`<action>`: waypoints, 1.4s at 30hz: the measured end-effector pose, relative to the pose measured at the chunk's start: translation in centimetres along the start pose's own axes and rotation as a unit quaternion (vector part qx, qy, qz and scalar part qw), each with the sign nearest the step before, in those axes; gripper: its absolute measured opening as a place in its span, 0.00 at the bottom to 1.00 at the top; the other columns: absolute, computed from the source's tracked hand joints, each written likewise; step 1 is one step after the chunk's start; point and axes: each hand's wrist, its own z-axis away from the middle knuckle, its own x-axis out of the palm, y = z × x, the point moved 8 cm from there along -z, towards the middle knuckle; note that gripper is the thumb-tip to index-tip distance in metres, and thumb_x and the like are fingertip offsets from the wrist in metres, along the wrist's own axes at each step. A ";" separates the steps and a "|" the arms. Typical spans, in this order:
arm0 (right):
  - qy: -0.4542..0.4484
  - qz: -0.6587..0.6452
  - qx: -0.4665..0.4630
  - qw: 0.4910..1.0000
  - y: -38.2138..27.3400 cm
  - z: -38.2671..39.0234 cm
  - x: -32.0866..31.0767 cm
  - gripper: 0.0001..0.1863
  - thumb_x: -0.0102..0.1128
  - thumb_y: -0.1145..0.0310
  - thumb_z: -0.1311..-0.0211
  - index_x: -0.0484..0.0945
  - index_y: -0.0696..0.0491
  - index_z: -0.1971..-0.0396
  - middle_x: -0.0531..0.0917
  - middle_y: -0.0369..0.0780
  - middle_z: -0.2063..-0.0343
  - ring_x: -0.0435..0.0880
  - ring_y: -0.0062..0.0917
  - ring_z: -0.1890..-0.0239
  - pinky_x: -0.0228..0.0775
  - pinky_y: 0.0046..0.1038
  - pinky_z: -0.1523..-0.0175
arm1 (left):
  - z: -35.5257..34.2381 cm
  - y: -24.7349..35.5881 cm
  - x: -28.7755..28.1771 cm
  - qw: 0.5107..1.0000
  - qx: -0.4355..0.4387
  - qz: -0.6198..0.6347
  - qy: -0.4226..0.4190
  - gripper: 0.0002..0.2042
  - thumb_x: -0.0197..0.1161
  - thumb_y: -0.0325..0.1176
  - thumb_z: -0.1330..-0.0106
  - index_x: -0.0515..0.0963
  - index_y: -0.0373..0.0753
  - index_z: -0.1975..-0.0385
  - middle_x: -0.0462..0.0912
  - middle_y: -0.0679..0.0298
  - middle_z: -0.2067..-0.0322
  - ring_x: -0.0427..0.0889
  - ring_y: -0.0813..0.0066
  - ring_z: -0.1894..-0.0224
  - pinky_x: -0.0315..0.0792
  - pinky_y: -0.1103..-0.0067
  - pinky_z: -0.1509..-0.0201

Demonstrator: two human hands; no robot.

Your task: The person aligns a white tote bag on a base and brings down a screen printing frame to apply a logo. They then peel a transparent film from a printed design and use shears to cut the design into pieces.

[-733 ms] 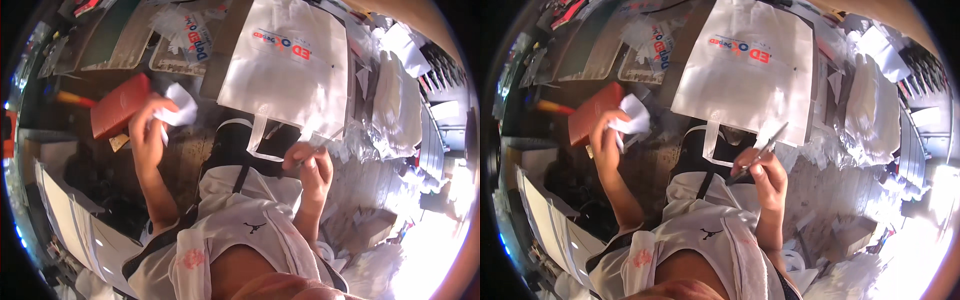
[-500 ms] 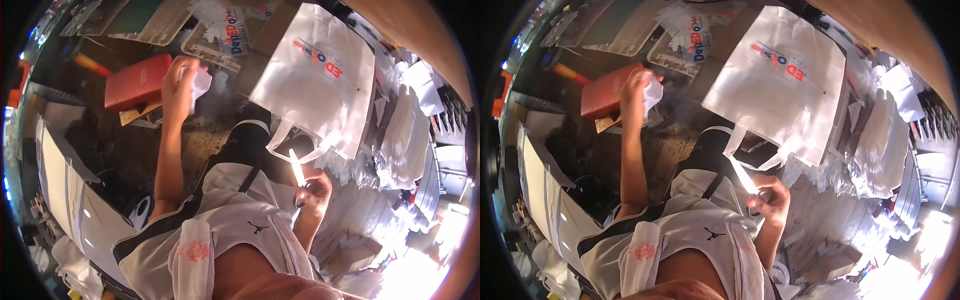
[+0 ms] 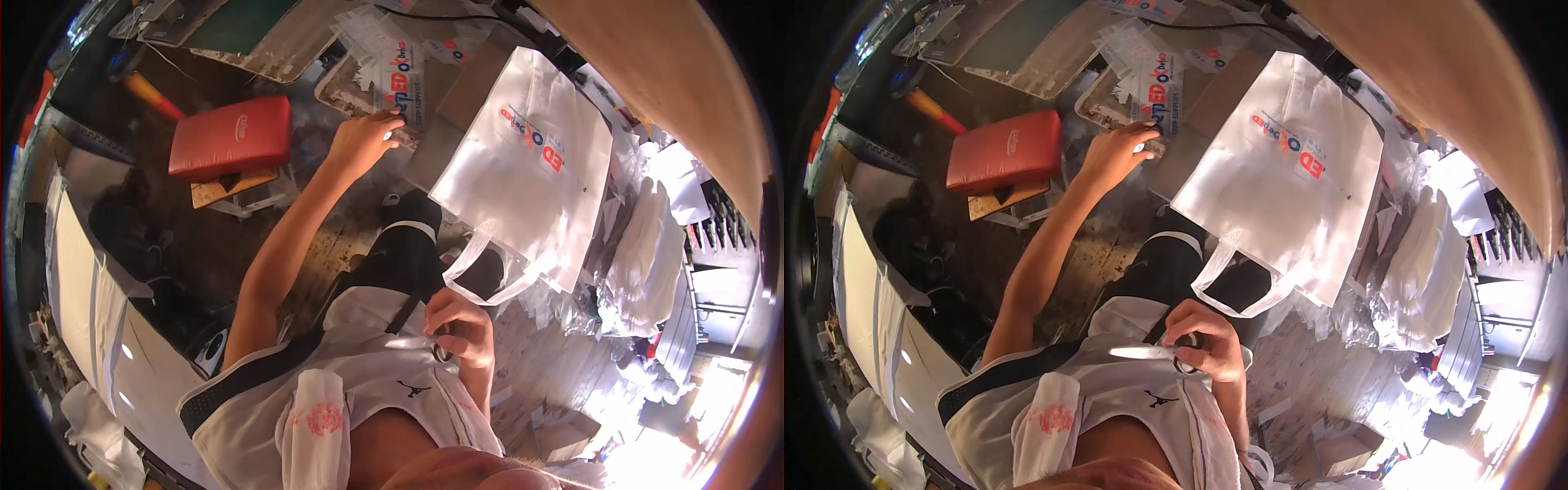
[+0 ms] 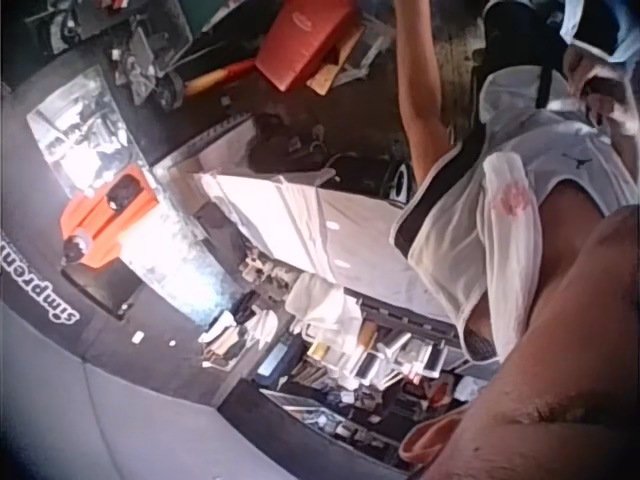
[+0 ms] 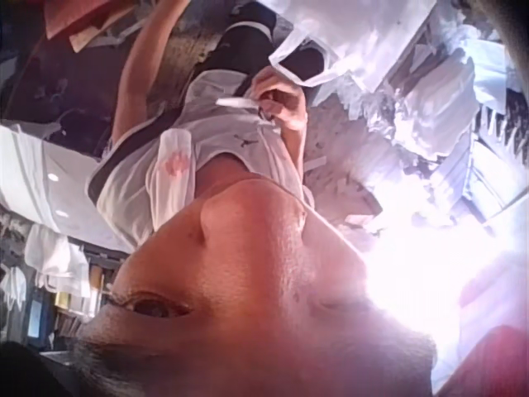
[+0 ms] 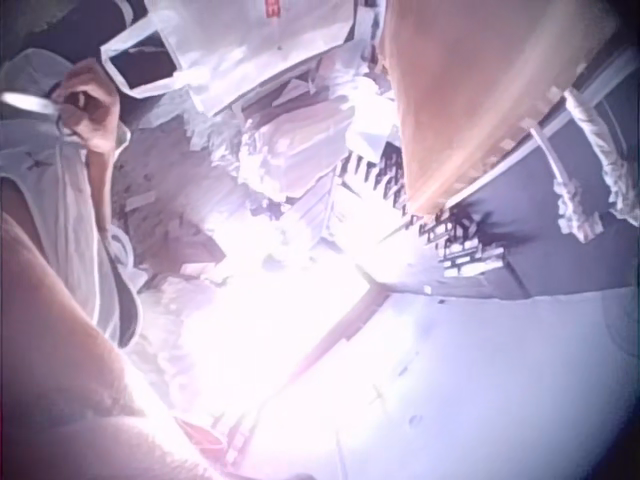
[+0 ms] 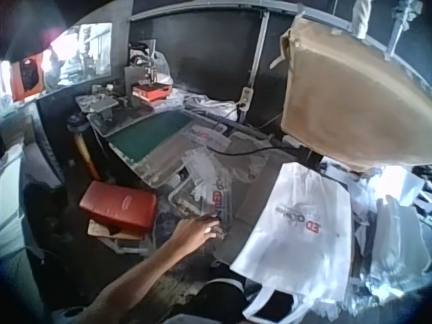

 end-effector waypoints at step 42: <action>-0.054 -0.229 0.253 0.938 10.4 2.1 2.1 0.37 0.72 0.59 0.42 0.77 0.67 0.37 0.74 0.36 0.55 0.75 0.21 0.56 0.67 0.22 0.48 | 1.8 -8.8 -5.6 0.832 -0.141 0.473 0.254 0.10 0.66 0.27 0.26 0.84 0.29 0.52 0.88 0.58 0.64 0.90 0.71 0.64 0.87 0.73 0.58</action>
